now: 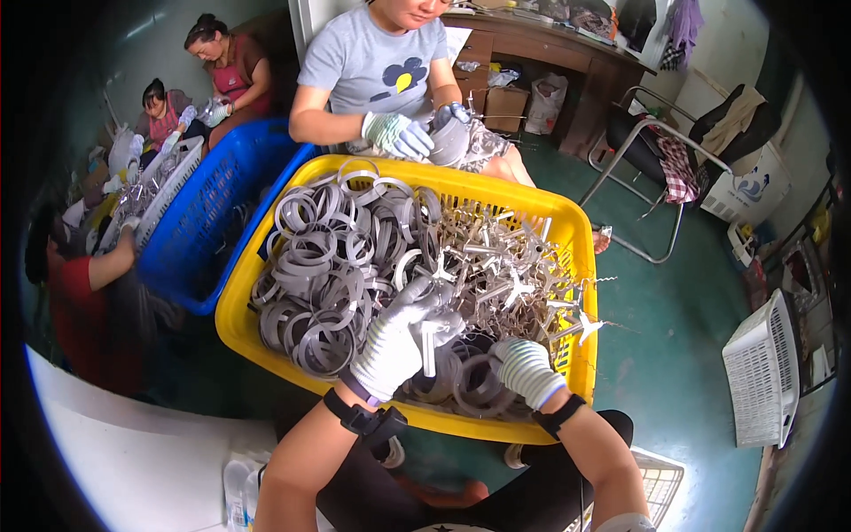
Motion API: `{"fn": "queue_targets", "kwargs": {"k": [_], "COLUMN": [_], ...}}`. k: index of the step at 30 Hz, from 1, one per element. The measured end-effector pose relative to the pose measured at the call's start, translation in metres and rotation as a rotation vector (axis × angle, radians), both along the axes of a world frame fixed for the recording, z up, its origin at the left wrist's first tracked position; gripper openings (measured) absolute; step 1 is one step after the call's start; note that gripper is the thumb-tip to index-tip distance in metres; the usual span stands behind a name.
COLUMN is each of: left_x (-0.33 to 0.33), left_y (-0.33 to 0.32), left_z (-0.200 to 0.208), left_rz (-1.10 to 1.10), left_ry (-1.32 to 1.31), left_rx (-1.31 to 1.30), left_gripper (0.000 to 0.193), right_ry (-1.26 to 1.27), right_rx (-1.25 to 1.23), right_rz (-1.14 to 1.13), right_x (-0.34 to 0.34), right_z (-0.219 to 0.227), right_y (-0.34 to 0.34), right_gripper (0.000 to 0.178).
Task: Sorting various plastic and metal manufacturing components from a large yellow bin into smaller baskets.
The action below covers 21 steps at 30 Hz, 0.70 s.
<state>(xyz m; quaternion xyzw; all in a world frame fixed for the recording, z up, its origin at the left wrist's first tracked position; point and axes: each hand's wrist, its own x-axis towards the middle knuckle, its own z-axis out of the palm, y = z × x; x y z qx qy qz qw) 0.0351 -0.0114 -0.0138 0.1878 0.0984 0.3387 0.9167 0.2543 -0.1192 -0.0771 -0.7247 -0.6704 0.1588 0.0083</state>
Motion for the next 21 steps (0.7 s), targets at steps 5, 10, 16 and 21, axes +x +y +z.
{"fn": "queue_targets", "kwargs": {"k": [5, 10, 16, 21], "left_x": [-0.002, -0.002, 0.012, 0.008], "left_y": [-0.001, -0.024, -0.034, -0.028], "left_z": [0.001, 0.006, 0.007, -0.008], "left_rz": [-0.106, -0.256, -0.329, -0.241], "left_ry": [-0.066, 0.038, -0.017, 0.016], "left_rx": [-0.009, -0.165, -0.145, -0.05], "left_gripper": [0.048, 0.062, 0.075, 0.064], "right_ry": [0.542, 0.423, 1.34, 1.689], "right_rx": [0.64, 1.057, 1.027, 0.739], "right_rz": [-0.126, -0.195, -0.287, -0.437], "right_x": [0.012, 0.026, 0.013, 0.018], "right_z": [0.068, 0.073, 0.061, 0.071], "right_y": [-0.013, -0.018, -0.016, -0.02], "right_gripper": [0.018, 0.025, 0.016, 0.006]}}
